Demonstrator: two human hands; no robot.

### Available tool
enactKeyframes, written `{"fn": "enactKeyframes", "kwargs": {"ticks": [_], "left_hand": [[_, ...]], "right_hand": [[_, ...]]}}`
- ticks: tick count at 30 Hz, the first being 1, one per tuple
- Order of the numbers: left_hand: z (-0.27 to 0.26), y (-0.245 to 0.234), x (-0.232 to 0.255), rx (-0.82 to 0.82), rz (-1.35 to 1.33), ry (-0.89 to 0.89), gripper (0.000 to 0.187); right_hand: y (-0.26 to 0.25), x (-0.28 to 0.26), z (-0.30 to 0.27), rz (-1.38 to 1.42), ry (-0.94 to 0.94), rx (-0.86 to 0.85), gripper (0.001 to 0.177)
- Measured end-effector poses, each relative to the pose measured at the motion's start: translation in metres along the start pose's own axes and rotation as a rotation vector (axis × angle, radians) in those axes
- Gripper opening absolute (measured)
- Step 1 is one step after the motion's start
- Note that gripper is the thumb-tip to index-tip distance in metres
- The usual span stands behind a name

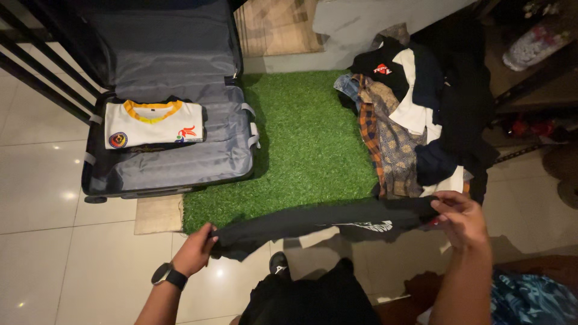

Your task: The person folds a white and yellow t-shirt and a black t-shirt, then places them into a suitcase.

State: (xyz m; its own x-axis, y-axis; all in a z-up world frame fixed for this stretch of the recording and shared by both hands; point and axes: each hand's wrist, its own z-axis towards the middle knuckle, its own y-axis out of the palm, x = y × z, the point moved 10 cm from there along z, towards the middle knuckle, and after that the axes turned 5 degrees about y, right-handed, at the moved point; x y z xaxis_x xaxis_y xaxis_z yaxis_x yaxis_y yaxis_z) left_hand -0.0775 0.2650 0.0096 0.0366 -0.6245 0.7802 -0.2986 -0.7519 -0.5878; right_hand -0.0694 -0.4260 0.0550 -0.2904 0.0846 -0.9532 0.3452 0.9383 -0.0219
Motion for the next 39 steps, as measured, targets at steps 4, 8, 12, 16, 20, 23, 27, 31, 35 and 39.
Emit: {"fn": "enactKeyframes", "kwargs": {"ticks": [4, 8, 12, 16, 20, 23, 27, 31, 35, 39], "left_hand": [[-0.008, -0.021, -0.005, 0.012, 0.17, -0.074, 0.019], [-0.018, -0.052, 0.012, 0.349, 0.345, 0.26, 0.021], [-0.015, -0.045, -0.012, 0.405, 0.365, 0.215, 0.024], [-0.014, -0.034, -0.048, 0.463, 0.293, 0.138, 0.016], [-0.015, -0.033, -0.07, 0.483, 0.02, 0.08, 0.013], [-0.013, -0.045, -0.06, 0.412, 0.052, 0.088, 0.012], [-0.022, -0.082, -0.002, 0.454, 0.171, 0.338, 0.01], [-0.021, -0.112, 0.029, 0.584, 0.198, 0.29, 0.008], [-0.003, -0.113, 0.045, 0.533, 0.185, 0.338, 0.01], [0.016, -0.116, 0.044, 0.47, 0.172, 0.289, 0.014]], "right_hand": [[0.025, -0.008, -0.014, -0.025, -0.049, -0.116, 0.027], [0.021, -0.003, -0.01, -0.292, -0.193, -0.136, 0.024], [-0.005, 0.035, -0.004, -0.056, 0.018, 0.032, 0.017], [-0.001, 0.026, -0.006, -0.186, -0.115, 0.092, 0.015], [0.017, 0.024, -0.016, -0.39, -0.154, 0.078, 0.016], [0.047, -0.003, -0.035, -0.573, -0.332, 0.013, 0.024], [0.054, -0.026, -0.046, -0.773, -0.289, 0.076, 0.034], [0.044, -0.05, -0.044, -0.998, -0.44, 0.221, 0.034], [0.025, -0.056, -0.027, -1.055, -0.495, 0.382, 0.015], [0.009, -0.055, 0.012, -0.596, -0.33, 0.343, 0.012]]}}
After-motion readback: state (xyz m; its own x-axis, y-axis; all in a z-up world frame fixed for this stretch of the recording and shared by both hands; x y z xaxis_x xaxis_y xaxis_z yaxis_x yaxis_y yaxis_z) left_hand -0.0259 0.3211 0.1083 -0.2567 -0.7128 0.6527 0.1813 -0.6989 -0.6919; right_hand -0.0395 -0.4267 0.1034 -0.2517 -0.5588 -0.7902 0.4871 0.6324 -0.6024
